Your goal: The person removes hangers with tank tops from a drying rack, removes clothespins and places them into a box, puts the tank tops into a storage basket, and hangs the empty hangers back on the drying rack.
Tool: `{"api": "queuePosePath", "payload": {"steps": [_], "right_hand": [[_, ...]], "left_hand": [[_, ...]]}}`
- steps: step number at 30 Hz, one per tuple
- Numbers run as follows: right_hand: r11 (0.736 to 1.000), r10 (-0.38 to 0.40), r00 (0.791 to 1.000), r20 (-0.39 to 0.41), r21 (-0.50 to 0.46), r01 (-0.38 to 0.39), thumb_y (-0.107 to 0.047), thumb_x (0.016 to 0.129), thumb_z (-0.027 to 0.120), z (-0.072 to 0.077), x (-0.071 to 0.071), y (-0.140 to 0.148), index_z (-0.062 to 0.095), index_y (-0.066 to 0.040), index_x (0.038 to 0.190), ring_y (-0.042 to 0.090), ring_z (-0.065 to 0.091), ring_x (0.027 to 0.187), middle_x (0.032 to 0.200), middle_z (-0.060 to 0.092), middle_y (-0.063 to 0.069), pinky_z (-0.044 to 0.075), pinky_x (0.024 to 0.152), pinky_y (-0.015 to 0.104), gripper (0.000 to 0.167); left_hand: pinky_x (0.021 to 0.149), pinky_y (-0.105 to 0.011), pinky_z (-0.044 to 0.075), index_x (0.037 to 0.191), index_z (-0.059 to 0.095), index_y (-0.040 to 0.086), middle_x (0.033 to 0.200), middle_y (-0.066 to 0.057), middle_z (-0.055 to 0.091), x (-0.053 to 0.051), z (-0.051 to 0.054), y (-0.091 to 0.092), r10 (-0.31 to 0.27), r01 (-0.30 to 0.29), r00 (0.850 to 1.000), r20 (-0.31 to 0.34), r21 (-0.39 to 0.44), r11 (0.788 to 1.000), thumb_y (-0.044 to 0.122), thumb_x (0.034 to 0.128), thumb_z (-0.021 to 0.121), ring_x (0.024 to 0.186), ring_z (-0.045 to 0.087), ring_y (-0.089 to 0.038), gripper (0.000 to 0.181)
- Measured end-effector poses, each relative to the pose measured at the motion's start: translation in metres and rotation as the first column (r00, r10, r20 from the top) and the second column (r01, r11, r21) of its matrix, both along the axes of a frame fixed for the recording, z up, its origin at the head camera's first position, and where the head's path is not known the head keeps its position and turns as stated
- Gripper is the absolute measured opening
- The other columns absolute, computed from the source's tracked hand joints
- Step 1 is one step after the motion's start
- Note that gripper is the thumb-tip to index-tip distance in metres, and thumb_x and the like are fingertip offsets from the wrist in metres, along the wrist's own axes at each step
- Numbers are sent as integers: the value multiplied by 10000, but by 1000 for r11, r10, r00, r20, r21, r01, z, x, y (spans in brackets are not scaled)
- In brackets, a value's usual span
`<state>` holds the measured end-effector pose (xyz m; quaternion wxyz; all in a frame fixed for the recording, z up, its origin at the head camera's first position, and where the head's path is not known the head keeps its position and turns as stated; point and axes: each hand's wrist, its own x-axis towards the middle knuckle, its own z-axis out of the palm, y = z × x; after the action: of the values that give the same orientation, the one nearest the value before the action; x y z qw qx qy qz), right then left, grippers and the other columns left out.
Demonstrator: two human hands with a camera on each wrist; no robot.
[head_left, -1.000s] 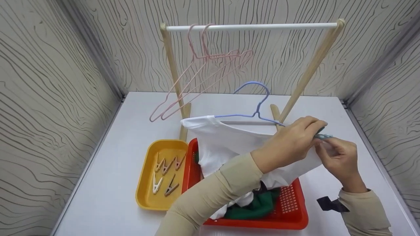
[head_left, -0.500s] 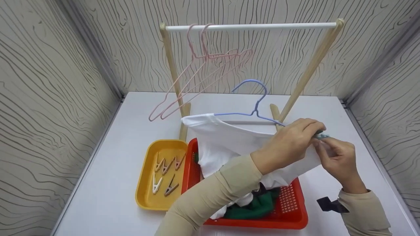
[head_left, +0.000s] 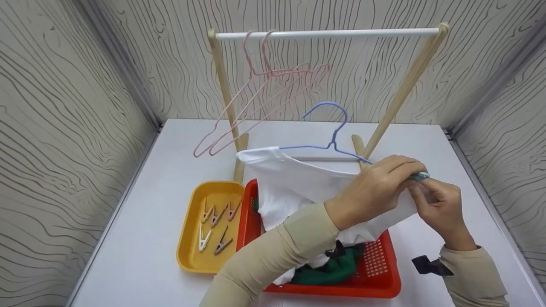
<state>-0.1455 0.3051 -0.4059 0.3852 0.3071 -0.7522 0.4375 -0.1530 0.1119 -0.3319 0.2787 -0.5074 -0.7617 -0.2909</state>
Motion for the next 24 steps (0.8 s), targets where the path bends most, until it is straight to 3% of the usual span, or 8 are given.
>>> {"api": "queuePosePath", "payload": {"steps": [3, 6, 11, 13, 15, 19, 22, 24], "right_hand": [[1000, -28, 999, -23, -7, 28, -278, 946, 599, -1, -2, 0, 713, -11, 803, -192, 613, 828, 983, 665, -300, 463, 690, -26, 324], [998, -61, 998, -30, -8, 61, -329, 942, 595, -1, -3, 0, 594, 159, 689, -219, 537, 753, 924, 630, -336, 429, 660, -34, 549], [997, -80, 997, -10, -7, 80, -98, 911, 573, -2, -2, 2, 612, 129, 717, -163, 417, 605, 805, 570, -325, 348, 559, -9, 302], [997, -81, 997, 2, -8, 81, 14, 845, 544, -2, -1, 2, 685, 17, 774, -141, 396, 565, 789, 580, -319, 325, 520, 7, 158], [997, -77, 997, 10, -6, 77, 53, 820, 527, -1, 0, 2, 706, -58, 835, -144, 402, 563, 796, 602, -319, 328, 512, 9, 211], [999, -48, 999, 1, -6, 48, -24, 905, 562, 0, -1, 1, 702, 73, 830, -188, 581, 739, 951, 671, -282, 439, 621, -24, 185], [999, -40, 999, -3, 4, 40, -56, 925, 588, 1, -1, 1, 648, 202, 848, -175, 613, 779, 1004, 673, -263, 450, 632, -22, 277], [999, -43, 999, 6, 15, 43, -61, 925, 601, 1, 0, 1, 647, 206, 849, -173, 610, 766, 1017, 671, -266, 451, 615, -18, 281]], "left_hand": [[1047, -65, 398, 1137, 638, 26, 1124, -60, 680, 4, 1, -1, -30, 31, 999, -14, 54, 998, 52, 975, 502, 1085, 648, -112, 213], [1054, -68, 394, 1166, 618, 13, 1149, -73, 663, 8, 3, -2, -47, 47, 999, 1, 20, 999, 79, 984, 502, 1099, 639, -118, 226], [1055, -75, 396, 1258, 571, 30, 1232, -67, 629, 9, 0, -5, -34, 39, 998, 47, -118, 992, 179, 980, 547, 1158, 611, -105, 316], [1048, -70, 399, 1268, 569, 40, 1236, -58, 631, 8, -2, -6, -32, 39, 998, 54, -137, 990, 209, 972, 566, 1156, 611, -96, 341], [1043, -69, 404, 1271, 570, 42, 1233, -55, 635, 7, -4, -7, -38, 46, 997, 63, -134, 990, 221, 964, 582, 1147, 614, -96, 356], [1026, -67, 418, 1268, 571, 39, 1212, -61, 640, 5, -8, -9, -54, 62, 995, 82, -109, 992, 218, 949, 607, 1110, 628, -98, 367], [1022, -63, 419, 1276, 567, 42, 1204, -55, 644, 4, -11, -12, -49, 59, 995, 88, -111, 992, 232, 946, 612, 1100, 631, -90, 384], [1029, -69, 417, 1280, 566, 44, 1209, -51, 645, 4, -12, -14, -40, 51, 995, 92, -122, 991, 245, 948, 607, 1114, 627, -90, 391]]}}
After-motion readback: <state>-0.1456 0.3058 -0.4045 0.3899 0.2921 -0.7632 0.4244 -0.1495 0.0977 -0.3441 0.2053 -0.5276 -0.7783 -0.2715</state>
